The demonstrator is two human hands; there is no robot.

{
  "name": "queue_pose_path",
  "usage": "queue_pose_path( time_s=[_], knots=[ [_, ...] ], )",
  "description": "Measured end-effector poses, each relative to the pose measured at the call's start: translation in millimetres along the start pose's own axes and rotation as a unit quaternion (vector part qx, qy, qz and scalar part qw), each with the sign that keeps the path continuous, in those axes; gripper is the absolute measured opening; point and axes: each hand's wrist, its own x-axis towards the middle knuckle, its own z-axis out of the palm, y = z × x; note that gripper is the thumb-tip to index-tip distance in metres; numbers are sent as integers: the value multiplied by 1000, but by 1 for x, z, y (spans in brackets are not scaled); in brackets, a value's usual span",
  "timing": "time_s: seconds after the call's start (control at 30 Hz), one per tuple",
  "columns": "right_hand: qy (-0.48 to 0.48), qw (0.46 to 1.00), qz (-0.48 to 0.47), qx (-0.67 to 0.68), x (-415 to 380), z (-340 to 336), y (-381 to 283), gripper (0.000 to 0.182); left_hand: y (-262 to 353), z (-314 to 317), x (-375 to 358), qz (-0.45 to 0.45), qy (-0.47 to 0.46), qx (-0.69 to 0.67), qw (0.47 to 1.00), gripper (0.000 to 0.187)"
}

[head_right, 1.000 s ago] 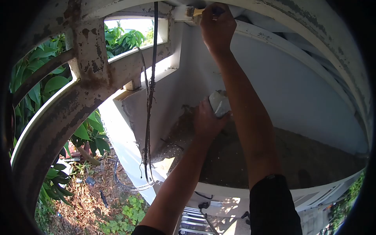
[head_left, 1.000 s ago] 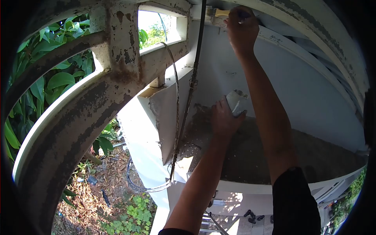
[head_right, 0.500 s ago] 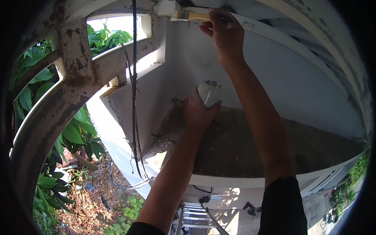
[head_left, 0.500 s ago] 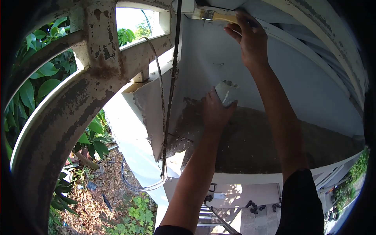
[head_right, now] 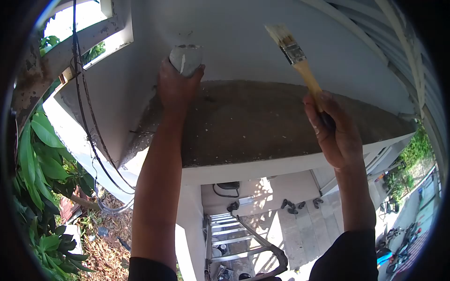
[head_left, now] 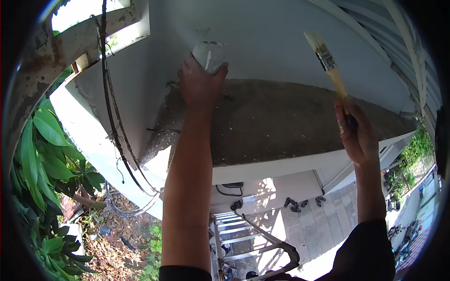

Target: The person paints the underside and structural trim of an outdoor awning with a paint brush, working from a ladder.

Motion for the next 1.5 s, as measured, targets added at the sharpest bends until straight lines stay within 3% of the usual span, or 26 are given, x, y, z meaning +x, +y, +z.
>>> queue_pose_path(
  time_s=[0.07, 0.17, 0.23, 0.3, 0.43, 0.5, 0.57, 0.6, 0.63, 0.67, 0.7, 0.73, 0.77, 0.8, 0.83, 0.87, 0.93, 0.97, 1.03, 1.1, 1.2, 1.33, 1.4, 1.43, 1.5],
  knots=[
    [-60, 998, 15, -35, -39, -44, -5, 38, -2, 1, 0, 24, 24, 9, 999, 92],
    [-10, 999, 36, -32, -112, -81, -7, 53, -2, 2, -1, 57, 59, 21, 996, 93],
    [21, 998, 56, -6, -164, -120, 5, 52, 0, -2, 1, 48, 63, 17, 997, 95],
    [128, 988, 85, -24, -216, -150, 27, 45, 5, -6, 4, 43, 70, 13, 997, 97],
    [340, 919, 150, -133, -293, -186, 101, 29, 27, -23, -1, 8, 24, 9, 1000, 98],
    [375, 894, 168, -176, -337, -227, 162, 24, 31, -14, -10, 7, 1, -24, 1000, 96],
    [395, 861, 185, -261, -380, -254, 230, 30, 18, 1, -6, 75, 164, 86, 980, 84],
    [422, 806, 250, -333, -399, -261, 257, 30, 10, -1, -1, 60, 113, 98, 987, 100],
    [377, 747, 217, -503, -444, -303, 303, 35, 3, -8, 9, 48, 59, 107, 991, 116],
    [402, 707, 156, -561, -413, -259, 288, 29, 0, -7, 16, 56, 61, 145, 986, 124],
    [407, 739, 182, -505, -404, -256, 288, 31, -4, -3, 20, 65, 61, 185, 979, 132],
    [405, 711, 198, -540, -404, -260, 293, 32, -8, 2, 20, 126, 95, 176, 972, 116],
    [412, 710, 223, -526, -399, -253, 285, 31, -16, 7, 22, 186, 128, 165, 960, 100],
    [418, 703, 201, -539, -410, -268, 294, 31, -39, 11, 37, 233, 73, 424, 872, 80],
    [417, 696, 162, -562, -412, -274, 297, 30, -52, 16, 50, 269, 20, 648, 713, 64],
    [427, 700, 189, -541, -404, -268, 290, 28, -45, 18, 50, 275, 16, 636, 721, 64],
    [450, 712, 234, -486, -399, -265, 293, 29, -20, 11, 34, 116, 68, 360, 923, 105],
    [463, 718, 252, -454, -407, -271, 301, 33, -6, 12, 24, 22, 72, 194, 978, 129],
    [459, 692, 154, -535, -406, -266, 309, 35, -8, 13, 29, 37, 58, 140, 988, 118],
    [458, 699, 179, -519, -406, -264, 305, 37, -27, 19, 40, 84, 83, 128, 985, 117],
    [480, 693, 182, -506, -409, -266, 313, 39, -20, 27, 39, -6, 75, 80, 994, 113],
    [479, 701, 187, -494, -417, -264, 316, 43, -9, 58, 10, -8, 49, 61, 997, 112],
    [489, 716, 177, -465, -413, -258, 306, 43, 90, 64, -67, -10, 39, 46, 998, 111],
    [495, 714, 174, -463, -411, -256, 303, 43, 44, 77, -32, -11, 37, 37, 999, 111],
    [495, 726, 193, -435, -412, -252, 299, 44, 31, 96, -20, -12, 31, 19, 999, 110]
  ],
)
